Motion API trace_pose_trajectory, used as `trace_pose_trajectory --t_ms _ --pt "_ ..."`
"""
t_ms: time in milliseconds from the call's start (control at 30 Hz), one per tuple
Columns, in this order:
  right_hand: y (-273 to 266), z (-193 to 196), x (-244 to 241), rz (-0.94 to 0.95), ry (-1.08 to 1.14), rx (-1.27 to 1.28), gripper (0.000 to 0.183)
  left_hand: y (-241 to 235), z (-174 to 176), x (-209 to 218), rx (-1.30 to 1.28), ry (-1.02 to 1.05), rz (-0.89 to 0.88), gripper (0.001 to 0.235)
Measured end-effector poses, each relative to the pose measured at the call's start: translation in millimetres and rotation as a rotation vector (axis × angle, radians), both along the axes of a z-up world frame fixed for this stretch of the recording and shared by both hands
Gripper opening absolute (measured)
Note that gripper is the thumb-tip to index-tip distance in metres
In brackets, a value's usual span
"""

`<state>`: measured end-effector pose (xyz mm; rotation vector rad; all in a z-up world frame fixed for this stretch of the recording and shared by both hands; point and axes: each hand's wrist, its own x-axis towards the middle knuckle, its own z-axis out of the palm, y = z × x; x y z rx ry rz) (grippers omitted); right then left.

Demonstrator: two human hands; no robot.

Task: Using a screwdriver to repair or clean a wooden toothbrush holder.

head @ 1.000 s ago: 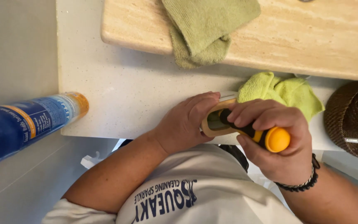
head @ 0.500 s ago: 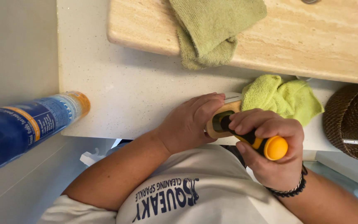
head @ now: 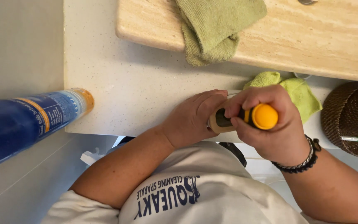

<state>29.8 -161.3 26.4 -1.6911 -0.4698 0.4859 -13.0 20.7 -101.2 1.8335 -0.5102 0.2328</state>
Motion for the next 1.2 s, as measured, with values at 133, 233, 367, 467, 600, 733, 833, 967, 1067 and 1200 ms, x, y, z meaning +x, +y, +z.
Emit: trace_pose_trajectory --t_ms 133,233,367,467,600,733,833,967,1067,1200 --pt "6 -3 -3 -0.082 0.080 -0.034 0.042 4 0 2 -0.008 0.019 -0.010 0.086" --pt "6 -12 -18 -0.194 0.109 0.121 0.041 3 -3 2 -0.016 -0.002 -0.015 0.086" --pt "18 -19 -31 -0.435 0.088 0.464 0.041 2 -1 2 -0.010 -0.009 -0.010 0.086" --pt "19 -22 -33 -0.407 -0.142 0.272 0.043 3 -1 2 -0.018 -0.005 -0.035 0.087" --pt "14 -26 -31 -0.360 -0.255 0.238 0.042 1 -4 3 -0.016 -0.006 -0.046 0.085" --pt "7 -24 -28 -0.235 -0.151 0.245 0.043 2 -2 -1 0.000 -0.013 -0.051 0.084" --pt "6 -22 -19 -0.259 -0.048 0.233 0.043 4 -2 5 0.019 -0.028 -0.054 0.084" --pt "12 -14 -7 -0.162 0.018 0.153 0.040 3 2 1 0.026 0.032 -0.042 0.082" --pt "9 -6 4 0.034 -0.018 0.168 0.041 2 -5 0 0.043 -0.003 -0.036 0.075" --pt "19 5 14 0.169 -0.254 -0.082 0.036 3 -3 -2 0.032 -0.034 -0.041 0.075"
